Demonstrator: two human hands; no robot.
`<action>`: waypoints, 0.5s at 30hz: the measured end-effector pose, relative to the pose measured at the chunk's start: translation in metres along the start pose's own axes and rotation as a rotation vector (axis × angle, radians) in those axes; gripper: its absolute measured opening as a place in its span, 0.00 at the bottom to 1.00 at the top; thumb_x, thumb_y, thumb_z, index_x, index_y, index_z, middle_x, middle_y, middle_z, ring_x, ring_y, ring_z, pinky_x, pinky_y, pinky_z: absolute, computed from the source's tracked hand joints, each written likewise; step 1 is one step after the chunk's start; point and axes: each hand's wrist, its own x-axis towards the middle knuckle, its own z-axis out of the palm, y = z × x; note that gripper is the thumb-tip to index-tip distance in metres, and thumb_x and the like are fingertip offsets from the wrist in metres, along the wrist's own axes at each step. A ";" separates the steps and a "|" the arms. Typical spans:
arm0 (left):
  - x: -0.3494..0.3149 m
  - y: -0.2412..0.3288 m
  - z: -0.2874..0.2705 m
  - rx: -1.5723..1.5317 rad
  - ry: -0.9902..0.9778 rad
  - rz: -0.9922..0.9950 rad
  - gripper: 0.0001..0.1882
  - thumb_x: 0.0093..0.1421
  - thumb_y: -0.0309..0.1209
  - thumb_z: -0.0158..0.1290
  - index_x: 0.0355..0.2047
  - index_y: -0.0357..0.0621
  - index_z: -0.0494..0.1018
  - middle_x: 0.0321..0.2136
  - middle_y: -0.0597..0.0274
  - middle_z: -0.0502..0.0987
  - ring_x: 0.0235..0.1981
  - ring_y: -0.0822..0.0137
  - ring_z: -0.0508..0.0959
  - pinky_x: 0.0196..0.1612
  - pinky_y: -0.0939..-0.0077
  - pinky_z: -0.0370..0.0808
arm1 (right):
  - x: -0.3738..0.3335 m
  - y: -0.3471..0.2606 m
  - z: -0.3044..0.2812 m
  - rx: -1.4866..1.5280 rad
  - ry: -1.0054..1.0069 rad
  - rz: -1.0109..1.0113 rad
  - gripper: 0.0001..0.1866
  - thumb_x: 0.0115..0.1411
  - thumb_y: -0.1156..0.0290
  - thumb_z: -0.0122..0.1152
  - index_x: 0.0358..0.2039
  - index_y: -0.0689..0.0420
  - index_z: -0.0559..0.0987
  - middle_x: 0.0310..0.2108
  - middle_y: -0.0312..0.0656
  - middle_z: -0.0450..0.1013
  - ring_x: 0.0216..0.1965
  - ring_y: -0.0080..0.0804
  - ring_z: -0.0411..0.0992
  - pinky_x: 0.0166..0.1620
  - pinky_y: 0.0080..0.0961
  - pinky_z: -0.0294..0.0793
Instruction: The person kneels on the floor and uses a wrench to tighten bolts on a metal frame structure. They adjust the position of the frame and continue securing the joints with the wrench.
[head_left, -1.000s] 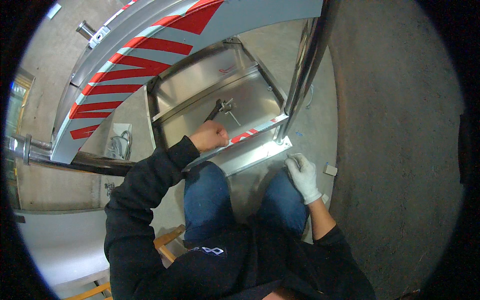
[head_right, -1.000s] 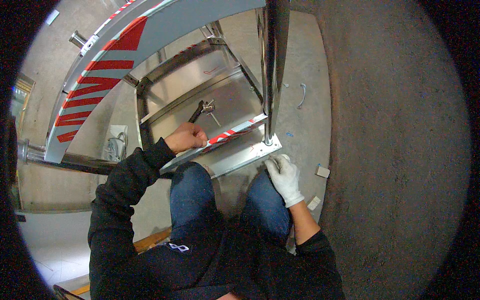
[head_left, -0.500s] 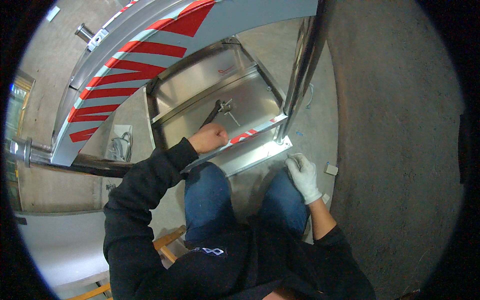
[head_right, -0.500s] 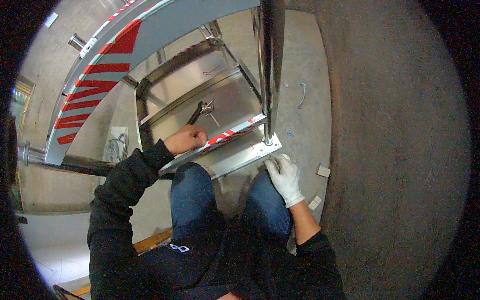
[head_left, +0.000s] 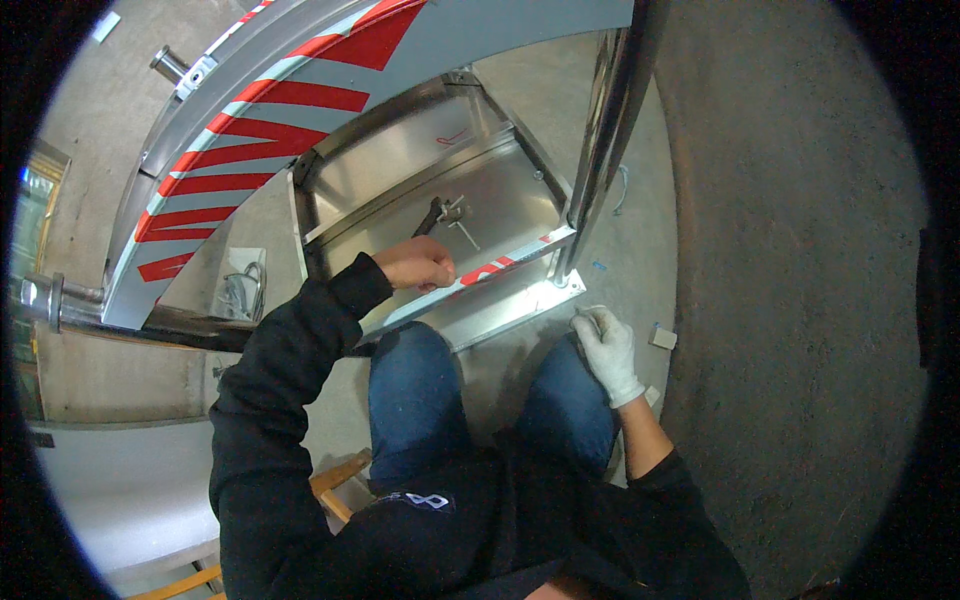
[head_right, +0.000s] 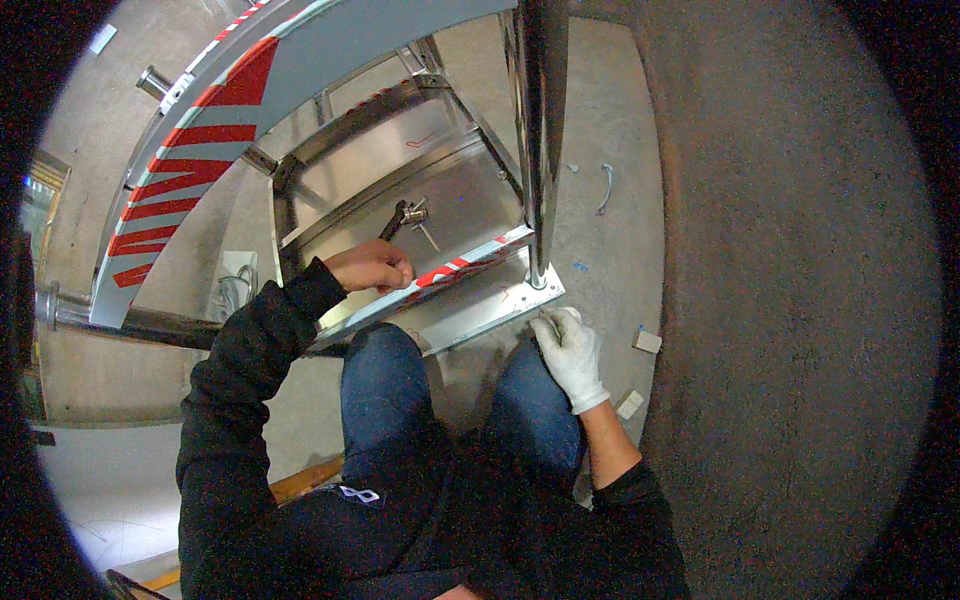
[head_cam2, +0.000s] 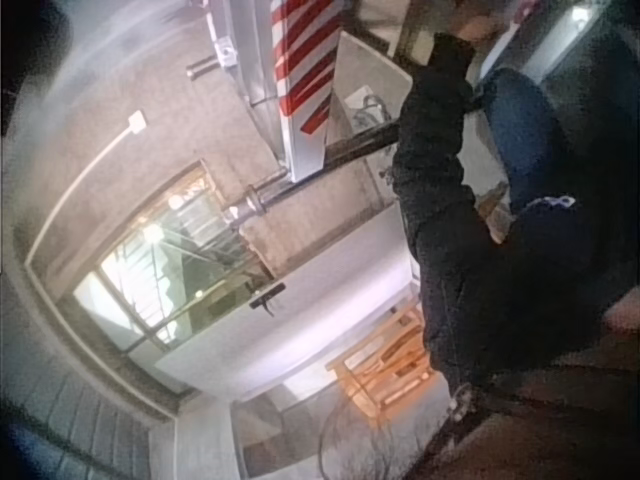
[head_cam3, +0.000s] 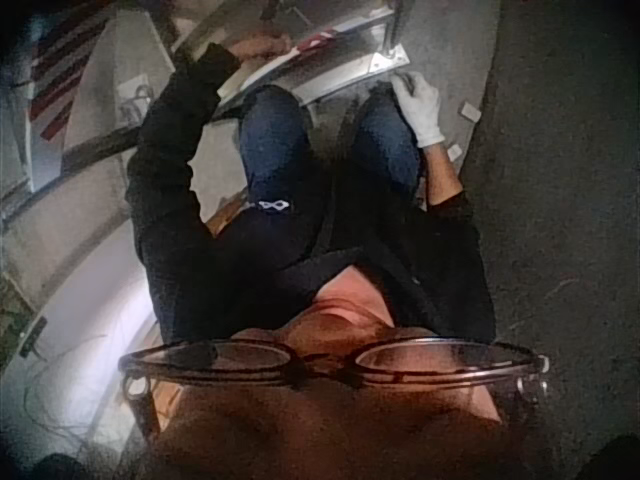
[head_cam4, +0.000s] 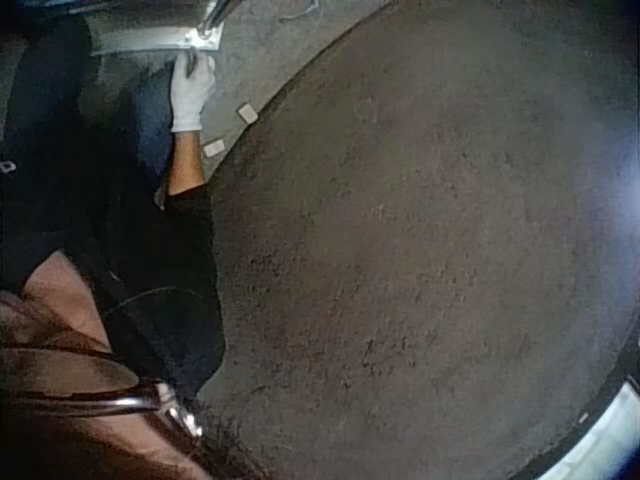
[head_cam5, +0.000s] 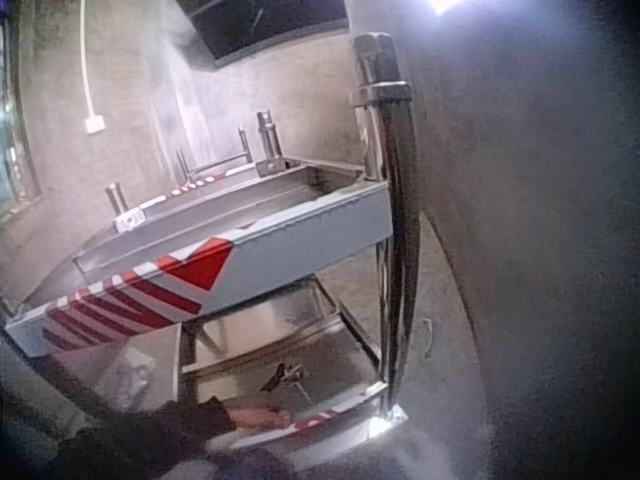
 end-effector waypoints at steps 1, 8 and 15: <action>0.001 -0.002 0.001 -0.025 0.009 0.022 0.07 0.54 0.30 0.54 0.25 0.39 0.74 0.19 0.69 0.71 0.21 0.76 0.70 0.26 0.77 0.68 | 0.000 0.001 0.000 0.004 -0.003 -0.001 0.11 0.57 0.65 0.64 0.35 0.61 0.80 0.31 0.49 0.76 0.32 0.46 0.78 0.35 0.33 0.74; 0.000 -0.004 0.004 -0.035 0.035 0.071 0.11 0.56 0.34 0.52 0.23 0.39 0.73 0.17 0.68 0.70 0.19 0.75 0.69 0.24 0.76 0.66 | 0.001 0.004 0.002 0.049 -0.009 0.019 0.12 0.57 0.66 0.64 0.35 0.61 0.80 0.32 0.49 0.76 0.32 0.45 0.78 0.35 0.32 0.74; -0.003 -0.002 0.011 0.063 0.114 0.059 0.14 0.56 0.38 0.51 0.24 0.38 0.73 0.19 0.67 0.70 0.21 0.75 0.69 0.25 0.74 0.67 | 0.002 0.005 0.000 0.032 -0.006 0.008 0.12 0.56 0.66 0.63 0.35 0.62 0.80 0.33 0.49 0.76 0.33 0.45 0.78 0.37 0.32 0.74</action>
